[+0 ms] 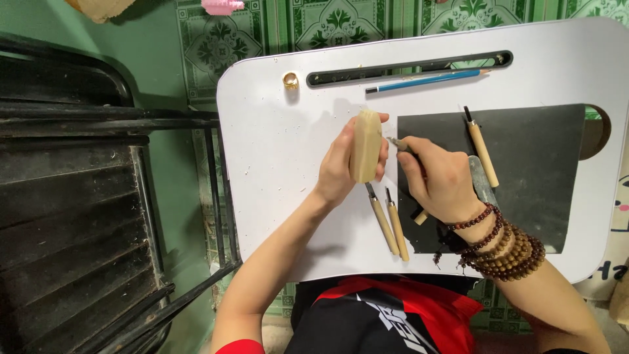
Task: The person is using a small scraping tool to clean or refine the surface of a wooden phone casing.
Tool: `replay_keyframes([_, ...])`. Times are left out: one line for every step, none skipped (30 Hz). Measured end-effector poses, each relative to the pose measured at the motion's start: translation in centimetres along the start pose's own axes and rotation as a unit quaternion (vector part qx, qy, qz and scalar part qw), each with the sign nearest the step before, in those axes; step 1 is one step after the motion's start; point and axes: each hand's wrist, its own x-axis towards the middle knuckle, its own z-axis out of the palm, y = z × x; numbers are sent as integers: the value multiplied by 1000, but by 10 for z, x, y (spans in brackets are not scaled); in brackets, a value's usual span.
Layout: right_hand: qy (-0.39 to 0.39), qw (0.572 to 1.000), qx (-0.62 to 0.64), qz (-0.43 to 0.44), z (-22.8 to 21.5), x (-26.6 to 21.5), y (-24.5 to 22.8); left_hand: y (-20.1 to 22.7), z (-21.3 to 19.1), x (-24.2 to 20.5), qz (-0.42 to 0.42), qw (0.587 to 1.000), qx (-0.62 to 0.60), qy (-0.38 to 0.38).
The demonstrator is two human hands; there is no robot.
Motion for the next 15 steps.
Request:
replay_keyframes([0, 1000, 0, -1, -1, 3, -3, 1, 0, 1, 1, 1000, 0, 0])
replay_keyframes([-11, 1000, -19, -13, -2, 5, -5, 2, 1, 1, -2, 1000, -1, 1])
replay_keyframes([-23, 999, -38, -24, -3, 7, -8, 3, 1, 1, -6, 1000, -2, 2])
replay_keyframes([-24, 999, -38, -25, -5, 9, -9, 6, 3, -1, -5, 1000, -3, 3])
replay_keyframes([-31, 997, -64, -38, -8, 11, -10, 9, 6, -3, -2, 1000, 0, 8])
replay_keyframes([-38, 994, -89, -52, -9, 14, -11, 12, 8, -5, 0, 1000, 3, 13])
replay_keyframes([-39, 994, -88, -53, -10, 13, -10, 12, 8, -5, 1, 1000, 3, 14])
replay_keyframes([-42, 993, -99, -58, -10, 13, -8, 12, 8, -5, 12, 1000, 21, 13])
replay_keyframes([-44, 991, -109, -64, -11, 12, -6, 12, 7, -6, 22, 999, 38, 12])
replay_keyframes([-46, 991, -110, -64, -11, 13, -8, 12, 8, -5, 23, 999, 37, 13])
replay_keyframes([-46, 990, -112, -67, -11, 15, -10, 13, 9, -5, 34, 998, 43, 7])
replay_keyframes([-45, 990, -114, -69, -11, 16, -12, 14, 9, -4, 46, 998, 51, -1])
replay_keyframes([-45, 990, -114, -70, -12, 17, -15, 14, 9, -5, 46, 998, 50, -1])
replay_keyframes([-45, 988, -123, -77, -13, 20, -17, 14, 8, -4, 42, 998, 51, 2])
replay_keyframes([-45, 987, -133, -83, -14, 22, -19, 15, 8, -3, 38, 998, 52, 4])
